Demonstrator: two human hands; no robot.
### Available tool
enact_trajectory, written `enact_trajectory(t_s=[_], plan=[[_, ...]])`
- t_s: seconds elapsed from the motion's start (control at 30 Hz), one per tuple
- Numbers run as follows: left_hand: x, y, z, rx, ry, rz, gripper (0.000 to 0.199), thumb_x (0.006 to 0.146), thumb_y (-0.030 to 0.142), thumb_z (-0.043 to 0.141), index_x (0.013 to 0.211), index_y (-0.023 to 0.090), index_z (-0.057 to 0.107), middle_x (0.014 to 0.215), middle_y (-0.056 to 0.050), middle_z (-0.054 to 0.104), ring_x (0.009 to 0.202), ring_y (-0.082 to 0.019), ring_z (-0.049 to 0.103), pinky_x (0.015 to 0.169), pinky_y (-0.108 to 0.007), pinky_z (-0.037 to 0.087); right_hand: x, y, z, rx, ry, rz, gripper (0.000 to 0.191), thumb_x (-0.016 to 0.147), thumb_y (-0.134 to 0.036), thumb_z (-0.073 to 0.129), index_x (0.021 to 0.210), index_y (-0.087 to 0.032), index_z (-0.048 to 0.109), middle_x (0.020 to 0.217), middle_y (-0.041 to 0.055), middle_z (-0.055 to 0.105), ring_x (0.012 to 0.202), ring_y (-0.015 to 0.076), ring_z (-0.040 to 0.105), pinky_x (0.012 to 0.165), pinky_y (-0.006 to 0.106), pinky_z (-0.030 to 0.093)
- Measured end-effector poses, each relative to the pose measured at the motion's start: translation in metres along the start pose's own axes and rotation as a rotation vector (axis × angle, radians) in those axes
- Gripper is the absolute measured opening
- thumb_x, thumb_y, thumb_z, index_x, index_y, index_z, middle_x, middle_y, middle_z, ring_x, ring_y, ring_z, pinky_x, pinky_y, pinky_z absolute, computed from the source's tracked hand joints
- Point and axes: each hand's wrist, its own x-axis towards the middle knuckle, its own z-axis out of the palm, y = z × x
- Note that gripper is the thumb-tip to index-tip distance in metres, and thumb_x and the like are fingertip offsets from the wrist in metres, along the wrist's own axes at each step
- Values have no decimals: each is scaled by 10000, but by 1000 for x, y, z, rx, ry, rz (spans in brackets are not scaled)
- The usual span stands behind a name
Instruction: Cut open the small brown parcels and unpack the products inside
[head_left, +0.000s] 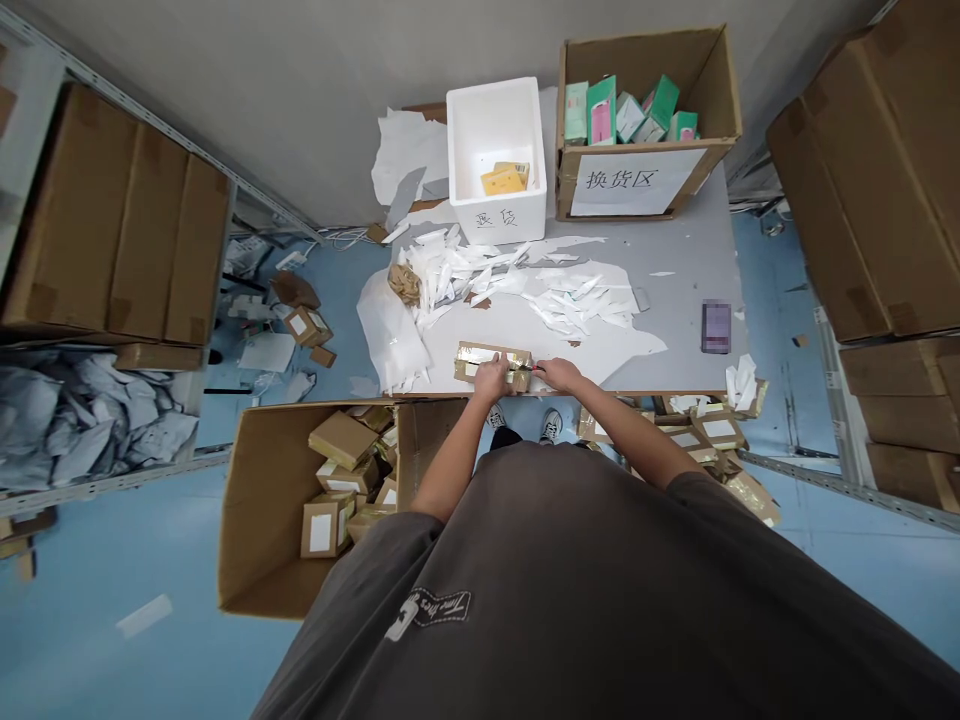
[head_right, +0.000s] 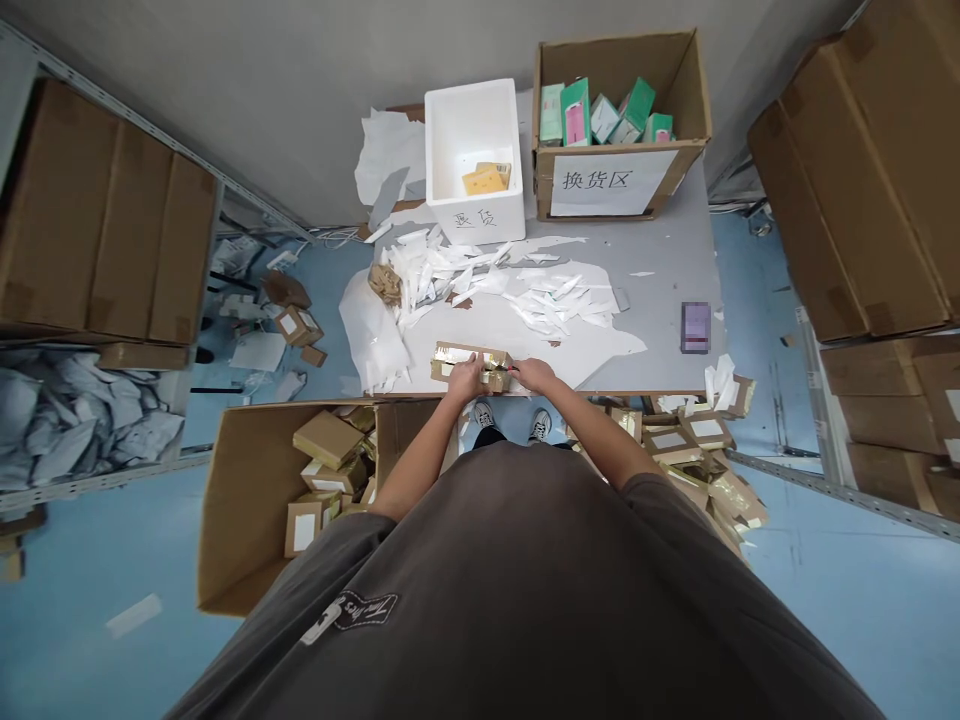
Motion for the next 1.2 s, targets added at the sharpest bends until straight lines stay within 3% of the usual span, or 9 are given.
enact_trajectory(t_s=[0.23, 0.5, 0.63, 0.83, 1.0, 1.1, 1.2], plan=[[0, 7, -5, 31, -16, -24, 1227, 638, 382, 1041, 1665, 132, 420, 1590, -275, 559, 1308, -410, 693, 1096, -409, 534, -4, -1, -7, 2, -75, -20, 450, 1145, -472, 454, 1322, -181, 748, 1313, 175, 765, 1163, 321, 702, 813, 302, 464], [-5, 4, -5, 33, -26, 3, 1222, 646, 389, 1033, 1668, 141, 411, 1642, -284, 503, 1373, -408, 657, 1120, -392, 507, -1, 3, -5, 25, -111, -86, 402, 1138, -439, 483, 1226, -176, 774, 1245, 141, 791, 1099, 267, 712, 778, 251, 434], [-2, 3, -3, 14, 0, -2, 1108, 717, 385, 984, 1648, 143, 435, 1632, -278, 516, 1411, -407, 629, 1158, -419, 469, 0, 2, 0, 101, -112, -103, 345, 1110, -427, 548, 1105, -187, 796, 1121, 120, 809, 1027, 259, 716, 780, 249, 439], [-3, -2, -3, -49, 8, 89, 1011, 702, 309, 990, 1578, 155, 509, 1620, -251, 549, 1594, -379, 431, 1250, -455, 382, -17, -2, 21, 236, -18, -55, 351, 1099, -428, 542, 911, -202, 733, 994, 91, 794, 956, 242, 707, 792, 256, 450], [-6, -26, -5, -191, 99, 159, 716, 950, 393, 793, 1596, 249, 520, 1677, -135, 528, 1619, -310, 403, 1307, -455, 343, -47, 14, 35, 527, 72, 131, 425, 1125, -524, 393, 991, -220, 657, 760, 26, 711, 687, 212, 677, 708, 279, 490], [6, -37, -7, -138, 111, 111, 900, 881, 442, 867, 1666, 282, 456, 1765, -113, 401, 1683, -371, 239, 1352, -543, 252, -56, 10, 39, 725, 101, 223, 465, 1124, -591, 330, 1087, -230, 620, 753, 6, 688, 597, 199, 655, 641, 287, 506], [24, -40, -10, -83, 32, 45, 1140, 767, 556, 947, 1718, 288, 378, 1810, -125, 298, 1703, -413, 119, 1360, -589, 201, -59, -1, 42, 775, 106, 237, 355, 1112, -502, 390, 1148, -230, 615, 844, 15, 715, 626, 192, 682, 650, 283, 525]])
